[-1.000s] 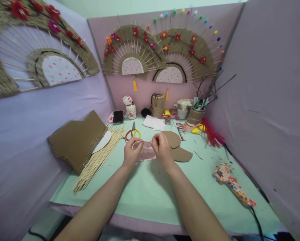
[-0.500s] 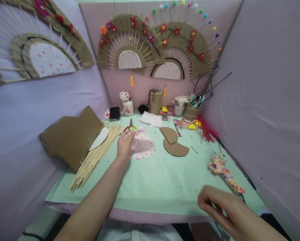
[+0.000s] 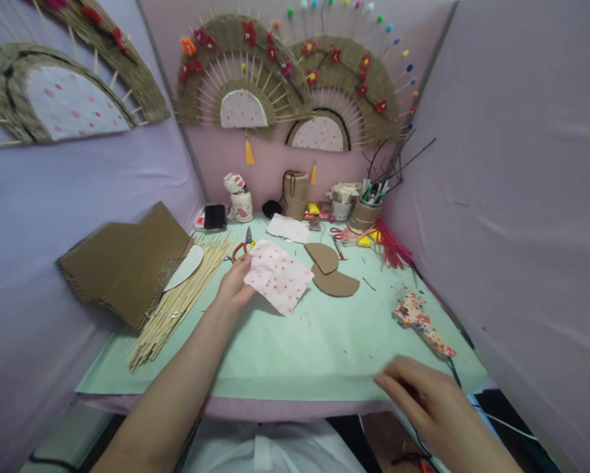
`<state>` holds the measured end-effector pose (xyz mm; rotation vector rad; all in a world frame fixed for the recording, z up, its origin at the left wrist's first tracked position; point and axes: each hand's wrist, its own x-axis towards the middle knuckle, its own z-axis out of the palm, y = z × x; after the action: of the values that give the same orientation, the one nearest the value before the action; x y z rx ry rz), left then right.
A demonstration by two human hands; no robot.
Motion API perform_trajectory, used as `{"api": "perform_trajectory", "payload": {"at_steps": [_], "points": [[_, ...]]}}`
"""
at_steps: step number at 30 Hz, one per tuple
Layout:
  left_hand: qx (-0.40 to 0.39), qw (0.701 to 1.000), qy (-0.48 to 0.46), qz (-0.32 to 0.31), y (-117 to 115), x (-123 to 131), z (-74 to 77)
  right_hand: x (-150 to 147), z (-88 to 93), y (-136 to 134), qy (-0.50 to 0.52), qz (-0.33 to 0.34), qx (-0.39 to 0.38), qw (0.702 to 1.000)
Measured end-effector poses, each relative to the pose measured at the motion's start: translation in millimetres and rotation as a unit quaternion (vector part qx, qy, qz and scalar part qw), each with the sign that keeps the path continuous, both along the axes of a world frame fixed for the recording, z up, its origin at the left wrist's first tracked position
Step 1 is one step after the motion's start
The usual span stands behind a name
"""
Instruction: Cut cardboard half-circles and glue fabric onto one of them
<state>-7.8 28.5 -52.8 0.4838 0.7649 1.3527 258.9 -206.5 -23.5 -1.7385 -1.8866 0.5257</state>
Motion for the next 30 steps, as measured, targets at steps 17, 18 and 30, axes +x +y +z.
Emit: {"api": "perform_trajectory", "payload": {"at_steps": [17,18,30], "points": [[-0.028,0.996,-0.066,-0.057,-13.4,-8.8,-0.9,-142.2,-36.7,162.0,0.127,0.052,0.169,0.976],[-0.030,0.996,-0.068,-0.053,-13.7,-8.1,-0.9,-142.3,-37.2,162.0,0.127,0.051,0.169,0.976],[-0.057,0.995,-0.073,-0.038,-6.2,-16.4,-1.9,-75.6,-12.9,59.3,0.118,0.019,0.071,0.990]]}}
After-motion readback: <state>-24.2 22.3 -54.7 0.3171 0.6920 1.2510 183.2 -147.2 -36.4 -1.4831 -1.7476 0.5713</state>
